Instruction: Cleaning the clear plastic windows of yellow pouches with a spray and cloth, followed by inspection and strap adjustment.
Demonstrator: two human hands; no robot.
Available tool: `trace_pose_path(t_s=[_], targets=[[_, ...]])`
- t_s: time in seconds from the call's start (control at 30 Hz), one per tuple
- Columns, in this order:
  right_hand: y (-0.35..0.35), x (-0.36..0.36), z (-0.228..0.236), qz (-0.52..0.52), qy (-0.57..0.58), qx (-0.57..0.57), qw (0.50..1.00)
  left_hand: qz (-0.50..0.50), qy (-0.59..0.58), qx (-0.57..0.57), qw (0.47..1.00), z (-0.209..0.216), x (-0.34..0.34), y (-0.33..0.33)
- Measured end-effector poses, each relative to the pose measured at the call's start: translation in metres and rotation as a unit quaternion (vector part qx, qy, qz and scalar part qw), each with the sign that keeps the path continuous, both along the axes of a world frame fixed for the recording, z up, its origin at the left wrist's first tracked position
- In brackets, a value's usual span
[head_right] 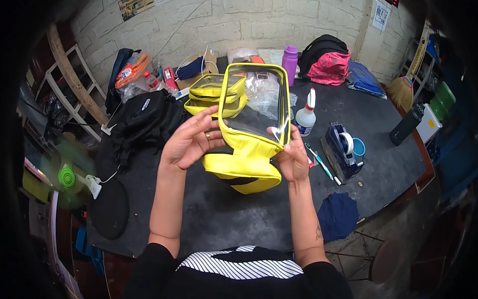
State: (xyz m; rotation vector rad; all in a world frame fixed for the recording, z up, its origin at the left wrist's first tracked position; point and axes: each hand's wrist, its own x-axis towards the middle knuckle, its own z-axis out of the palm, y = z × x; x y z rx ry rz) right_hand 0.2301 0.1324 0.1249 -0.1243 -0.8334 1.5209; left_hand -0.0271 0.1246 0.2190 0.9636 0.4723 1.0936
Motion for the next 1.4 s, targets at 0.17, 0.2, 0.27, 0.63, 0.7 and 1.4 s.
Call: trace_pose_path(t_s=[0.17,0.2,0.27,0.63,0.7,1.4], targets=[[0.002,-0.003,0.026,0.03,-0.032,-0.018,0.999,0.074,-0.017,-0.011,0.997,0.012,0.013,0.013],[0.006,-0.005,0.034,0.035,-0.023,0.009,0.999,0.101,-0.027,0.031,0.994,0.024,0.022,0.019],[0.009,-0.017,0.054,0.001,-0.081,0.047,0.996,0.196,0.018,0.144,0.97,0.048,0.03,0.017],[0.031,0.028,-0.037,-0.028,-0.023,0.047,0.998,0.118,0.399,0.312,0.854,-0.053,-0.003,-0.005],[0.019,0.027,-0.057,-0.019,-0.066,0.027,0.997,0.023,0.272,0.115,0.955,-0.11,-0.026,-0.004],[0.057,-0.057,-0.072,0.03,-0.268,-0.2,0.942,0.164,-0.345,-0.299,0.875,-0.216,-0.06,0.02]])
